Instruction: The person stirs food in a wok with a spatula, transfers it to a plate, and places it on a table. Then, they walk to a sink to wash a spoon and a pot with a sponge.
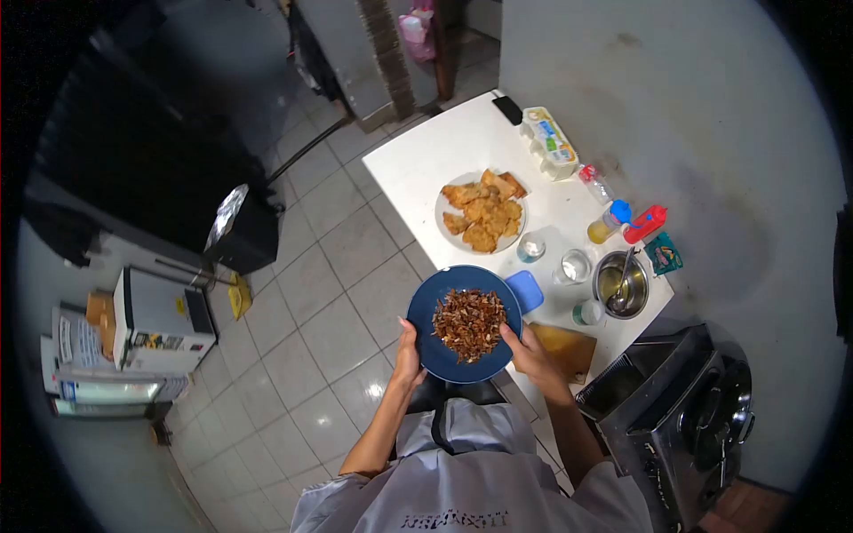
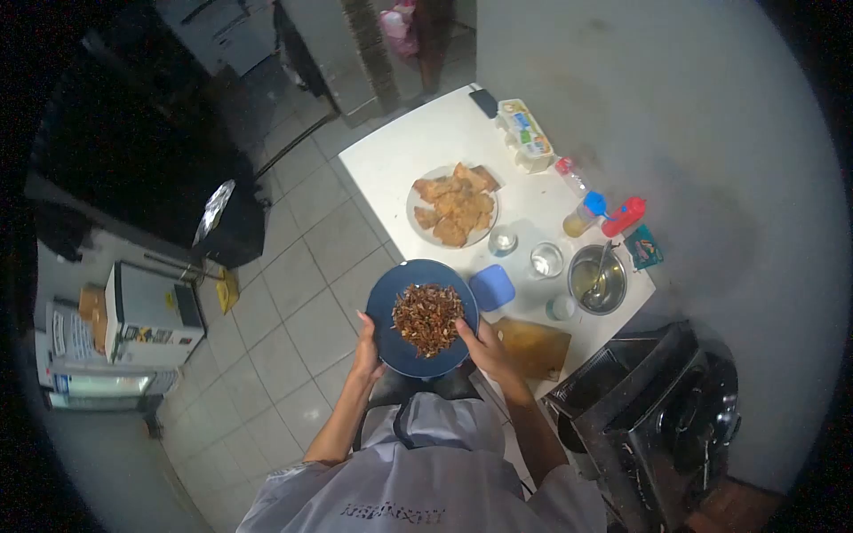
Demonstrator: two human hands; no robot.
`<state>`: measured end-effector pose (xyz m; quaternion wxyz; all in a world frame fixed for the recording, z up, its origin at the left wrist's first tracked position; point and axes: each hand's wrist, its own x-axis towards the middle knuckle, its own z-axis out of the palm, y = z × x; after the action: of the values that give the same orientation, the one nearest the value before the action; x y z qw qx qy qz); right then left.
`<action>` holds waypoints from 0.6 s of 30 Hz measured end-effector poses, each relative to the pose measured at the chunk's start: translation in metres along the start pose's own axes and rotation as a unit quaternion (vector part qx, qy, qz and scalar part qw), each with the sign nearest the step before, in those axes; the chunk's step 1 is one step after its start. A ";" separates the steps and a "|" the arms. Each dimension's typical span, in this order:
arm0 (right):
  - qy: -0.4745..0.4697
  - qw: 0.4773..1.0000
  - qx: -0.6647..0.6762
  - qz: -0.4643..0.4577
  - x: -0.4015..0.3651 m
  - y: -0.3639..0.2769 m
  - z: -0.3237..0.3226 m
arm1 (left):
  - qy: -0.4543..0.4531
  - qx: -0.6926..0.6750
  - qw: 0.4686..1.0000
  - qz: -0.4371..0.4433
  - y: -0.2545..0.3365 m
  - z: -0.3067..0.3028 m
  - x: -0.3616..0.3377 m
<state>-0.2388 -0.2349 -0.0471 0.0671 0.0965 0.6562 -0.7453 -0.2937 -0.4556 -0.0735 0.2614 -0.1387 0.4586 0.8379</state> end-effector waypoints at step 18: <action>0.326 0.944 -0.037 0.024 0.218 -0.024 0.029 | -0.116 0.264 0.954 -0.087 0.157 0.026 0.275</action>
<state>-0.4577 -0.2551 -0.0706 -0.1291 0.3471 0.6670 -0.6465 -0.6089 -0.4179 -0.0800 0.4120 -0.0064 0.6160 0.6714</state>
